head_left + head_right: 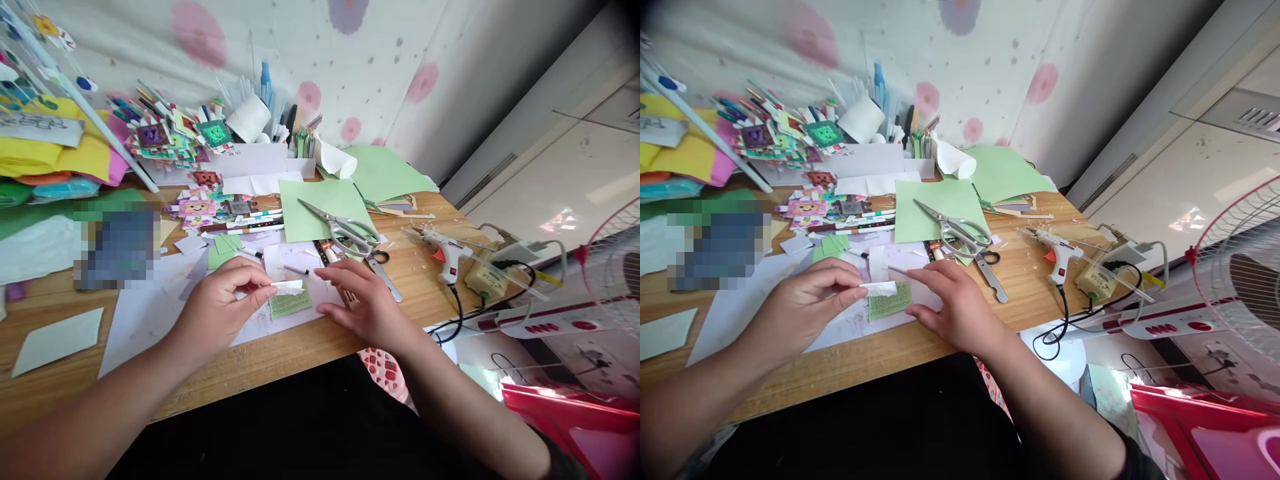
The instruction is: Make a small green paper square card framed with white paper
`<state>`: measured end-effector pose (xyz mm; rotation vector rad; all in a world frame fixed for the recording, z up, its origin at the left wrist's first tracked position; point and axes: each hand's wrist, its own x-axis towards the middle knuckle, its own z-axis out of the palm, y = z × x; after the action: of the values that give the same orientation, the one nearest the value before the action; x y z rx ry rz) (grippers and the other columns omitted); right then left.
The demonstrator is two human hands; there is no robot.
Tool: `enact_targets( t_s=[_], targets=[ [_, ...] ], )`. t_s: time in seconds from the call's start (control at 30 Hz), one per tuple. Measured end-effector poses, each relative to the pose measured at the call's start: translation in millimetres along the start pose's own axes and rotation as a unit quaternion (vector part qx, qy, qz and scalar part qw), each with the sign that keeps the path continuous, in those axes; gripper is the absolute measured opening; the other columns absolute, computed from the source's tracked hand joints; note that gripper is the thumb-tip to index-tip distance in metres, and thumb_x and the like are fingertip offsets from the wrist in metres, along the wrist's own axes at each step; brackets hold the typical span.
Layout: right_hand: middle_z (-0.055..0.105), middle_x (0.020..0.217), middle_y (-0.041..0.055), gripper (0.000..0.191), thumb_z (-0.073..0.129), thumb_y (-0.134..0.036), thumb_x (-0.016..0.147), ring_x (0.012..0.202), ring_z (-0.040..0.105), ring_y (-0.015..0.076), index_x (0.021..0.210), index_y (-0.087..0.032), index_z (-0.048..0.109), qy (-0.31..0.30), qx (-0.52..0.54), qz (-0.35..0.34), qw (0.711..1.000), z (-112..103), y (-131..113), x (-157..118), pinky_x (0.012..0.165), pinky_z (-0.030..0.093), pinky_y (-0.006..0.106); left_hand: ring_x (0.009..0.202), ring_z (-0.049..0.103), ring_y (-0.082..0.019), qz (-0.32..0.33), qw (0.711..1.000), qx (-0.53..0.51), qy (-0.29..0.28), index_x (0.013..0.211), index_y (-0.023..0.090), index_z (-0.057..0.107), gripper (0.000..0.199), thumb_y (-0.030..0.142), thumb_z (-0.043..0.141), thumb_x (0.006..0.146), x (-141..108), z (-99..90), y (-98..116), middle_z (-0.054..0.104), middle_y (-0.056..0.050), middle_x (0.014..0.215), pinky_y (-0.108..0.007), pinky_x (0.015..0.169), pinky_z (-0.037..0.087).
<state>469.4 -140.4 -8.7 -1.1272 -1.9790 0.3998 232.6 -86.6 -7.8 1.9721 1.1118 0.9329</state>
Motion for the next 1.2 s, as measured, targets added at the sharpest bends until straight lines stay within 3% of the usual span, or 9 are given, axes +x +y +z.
enact_targets(
  t_s=[0.17, 0.3, 0.47, 0.53, 0.63, 0.8, 0.9, 1.07, 1.2],
  targets=[
    [0.068, 0.09, 0.008, 0.012, 0.069, -0.017, 0.082, 0.082, 0.065, 0.0185, 0.094, -0.017, 0.071, -0.046, 0.025, -0.026, 0.998, 16, 9, 29, 0.075, 0.054, 0.032, 0.079, 0.059, -0.016, 0.03, 0.999, 0.013, -0.012, 0.075, 0.021, 0.067, 0.011, 0.028, 0.064, 0.083, -1, 3.2, -5, 0.061, -0.001, 0.082, -0.03, 0.071, 0.047],
    [0.069, 0.083, 0.0074, 0.01, 0.062, -0.012, 0.085, 0.077, 0.063, 0.0176, 0.085, -0.016, 0.071, -0.055, -0.004, -0.088, 0.995, 18, 16, 34, 0.07, 0.052, 0.031, 0.081, 0.059, -0.014, 0.128, 0.989, 0.064, -0.027, 0.079, 0.02, 0.067, 0.009, 0.021, 0.061, 0.086, 3, 0.9, -10, 0.061, -0.001, 0.085, -0.028, 0.073, 0.047],
    [0.071, 0.084, 0.0078, 0.019, 0.054, -0.012, 0.089, 0.075, 0.057, 0.0187, 0.083, -0.016, 0.071, -0.086, -0.147, -0.204, 0.964, 16, 22, 36, 0.066, 0.048, 0.031, 0.085, 0.058, -0.017, 0.339, 0.914, 0.206, -0.085, 0.083, 0.022, 0.067, 0.016, 0.01, 0.056, 0.086, 12, -7.5, -19, 0.065, -0.004, 0.09, -0.031, 0.076, 0.047],
    [0.071, 0.086, 0.0069, 0.022, 0.052, -0.013, 0.092, 0.077, 0.056, 0.0194, 0.082, -0.017, 0.071, -0.099, -0.2, -0.234, 0.946, 17, 23, 36, 0.065, 0.046, 0.031, 0.088, 0.059, -0.019, 0.382, 0.886, 0.234, -0.118, 0.086, 0.023, 0.067, 0.019, 0.01, 0.054, 0.087, 14, -9.4, -22, 0.068, -0.004, 0.092, -0.033, 0.079, 0.047],
    [0.071, 0.09, 0.0049, 0.027, 0.048, -0.016, 0.095, 0.082, 0.056, 0.0197, 0.08, -0.019, 0.07, -0.123, -0.257, -0.247, 0.926, 19, 22, 35, 0.065, 0.044, 0.031, 0.089, 0.061, -0.021, 0.373, 0.875, 0.267, -0.156, 0.085, 0.026, 0.068, 0.02, 0.015, 0.051, 0.089, 15, -9.1, -25, 0.071, -0.003, 0.094, -0.035, 0.08, 0.046],
    [0.071, 0.092, 0.0038, 0.03, 0.046, -0.018, 0.098, 0.083, 0.057, 0.0198, 0.078, -0.02, 0.069, -0.151, -0.293, -0.247, 0.911, 21, 20, 35, 0.064, 0.043, 0.032, 0.088, 0.062, -0.021, 0.296, 0.911, 0.232, -0.172, 0.082, 0.028, 0.069, 0.022, 0.021, 0.05, 0.091, 15, -5.9, -28, 0.072, -0.002, 0.092, -0.037, 0.083, 0.045],
    [0.071, 0.091, 0.0041, 0.03, 0.046, -0.017, 0.097, 0.083, 0.057, 0.0203, 0.077, -0.019, 0.069, -0.158, -0.289, -0.257, 0.909, 21, 20, 36, 0.065, 0.045, 0.032, 0.091, 0.062, -0.02, 0.322, 0.907, 0.215, -0.168, 0.087, 0.028, 0.069, 0.021, 0.019, 0.051, 0.091, 14, -6.3, -31, 0.072, -0.003, 0.095, -0.037, 0.084, 0.045],
    [0.072, 0.089, 0.005, 0.033, 0.044, -0.015, 0.098, 0.085, 0.058, 0.0209, 0.079, -0.017, 0.07, -0.187, -0.278, -0.261, 0.905, 22, 18, 37, 0.07, 0.047, 0.033, 0.095, 0.06, -0.021, 0.367, 0.869, 0.275, -0.187, 0.09, 0.025, 0.068, 0.024, 0.016, 0.046, 0.093, 13, -6.3, -34, 0.072, -0.004, 0.098, -0.038, 0.086, 0.045],
    [0.072, 0.09, 0.0063, 0.03, 0.045, -0.014, 0.097, 0.087, 0.06, 0.0219, 0.081, -0.016, 0.07, -0.227, -0.269, -0.247, 0.903, 19, 16, 37, 0.073, 0.05, 0.034, 0.097, 0.061, -0.02, 0.331, 0.886, 0.246, -0.212, 0.09, 0.024, 0.069, 0.026, 0.017, 0.044, 0.094, 12, -5.3, -32, 0.071, -0.004, 0.097, -0.038, 0.089, 0.044]
  ],
)
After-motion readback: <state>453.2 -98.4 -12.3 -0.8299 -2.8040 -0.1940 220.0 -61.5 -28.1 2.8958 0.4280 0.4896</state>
